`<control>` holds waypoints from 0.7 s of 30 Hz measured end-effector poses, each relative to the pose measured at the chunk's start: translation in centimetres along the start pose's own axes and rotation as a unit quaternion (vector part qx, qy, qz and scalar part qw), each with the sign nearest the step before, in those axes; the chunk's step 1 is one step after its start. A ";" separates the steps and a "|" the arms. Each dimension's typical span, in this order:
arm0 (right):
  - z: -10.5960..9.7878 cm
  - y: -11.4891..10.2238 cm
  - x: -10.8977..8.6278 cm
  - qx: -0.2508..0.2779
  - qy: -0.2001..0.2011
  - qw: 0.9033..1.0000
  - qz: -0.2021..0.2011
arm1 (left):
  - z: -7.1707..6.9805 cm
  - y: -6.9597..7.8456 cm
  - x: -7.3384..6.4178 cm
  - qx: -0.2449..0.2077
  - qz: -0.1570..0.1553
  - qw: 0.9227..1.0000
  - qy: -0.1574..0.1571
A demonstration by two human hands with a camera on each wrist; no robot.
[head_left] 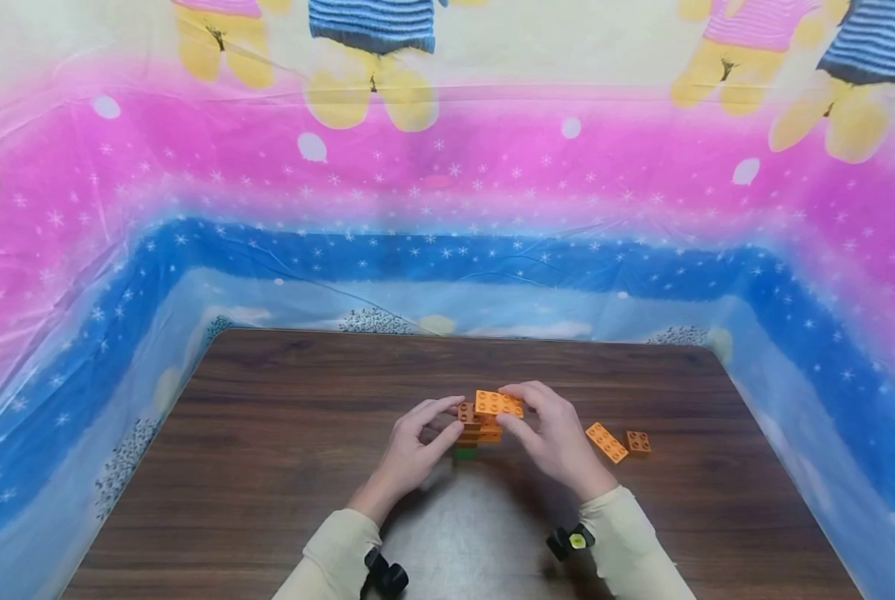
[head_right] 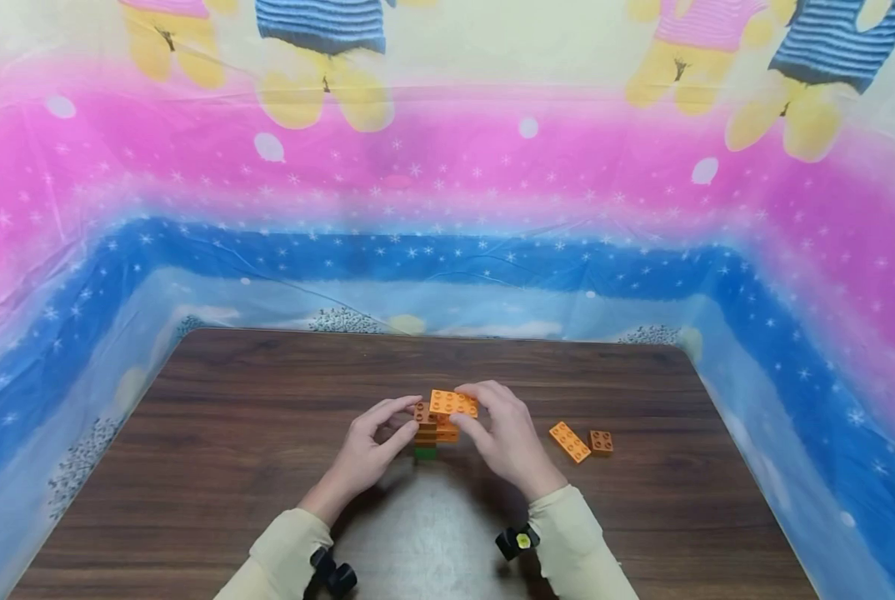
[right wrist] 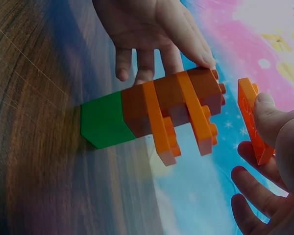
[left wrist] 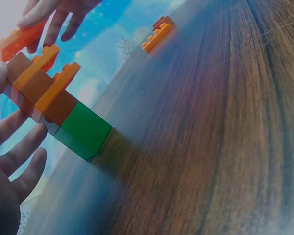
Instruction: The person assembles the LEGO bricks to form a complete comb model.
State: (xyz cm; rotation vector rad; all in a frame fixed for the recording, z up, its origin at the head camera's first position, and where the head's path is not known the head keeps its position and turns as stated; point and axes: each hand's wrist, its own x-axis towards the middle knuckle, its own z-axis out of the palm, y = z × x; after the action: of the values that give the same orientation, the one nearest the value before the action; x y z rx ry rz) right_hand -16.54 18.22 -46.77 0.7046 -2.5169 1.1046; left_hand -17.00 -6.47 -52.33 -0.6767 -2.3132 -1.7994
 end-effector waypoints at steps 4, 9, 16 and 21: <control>0.5 0.0 0.0 -0.002 -0.008 1.000 -0.005 | 0.0 0.0 0.0 -0.003 0.000 1.000 -0.001; 0.9 -0.1 0.0 0.004 -0.018 1.000 -0.002 | 0.0 -0.1 -0.1 0.002 0.002 1.000 -0.003; 1.1 -0.3 0.2 0.003 -0.027 1.000 -0.001 | -0.1 0.1 -0.1 0.004 -0.001 1.000 -0.007; 1.1 -0.5 0.3 -0.005 -0.040 0.999 0.009 | -0.1 0.1 -0.1 -0.001 -0.006 1.000 -0.006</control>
State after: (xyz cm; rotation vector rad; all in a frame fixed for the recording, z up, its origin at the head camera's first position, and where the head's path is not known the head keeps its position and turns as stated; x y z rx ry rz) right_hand -16.65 16.98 -47.07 0.7379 -2.5982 1.0901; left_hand -16.90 -6.58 -52.19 -0.6768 -2.3285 -1.8077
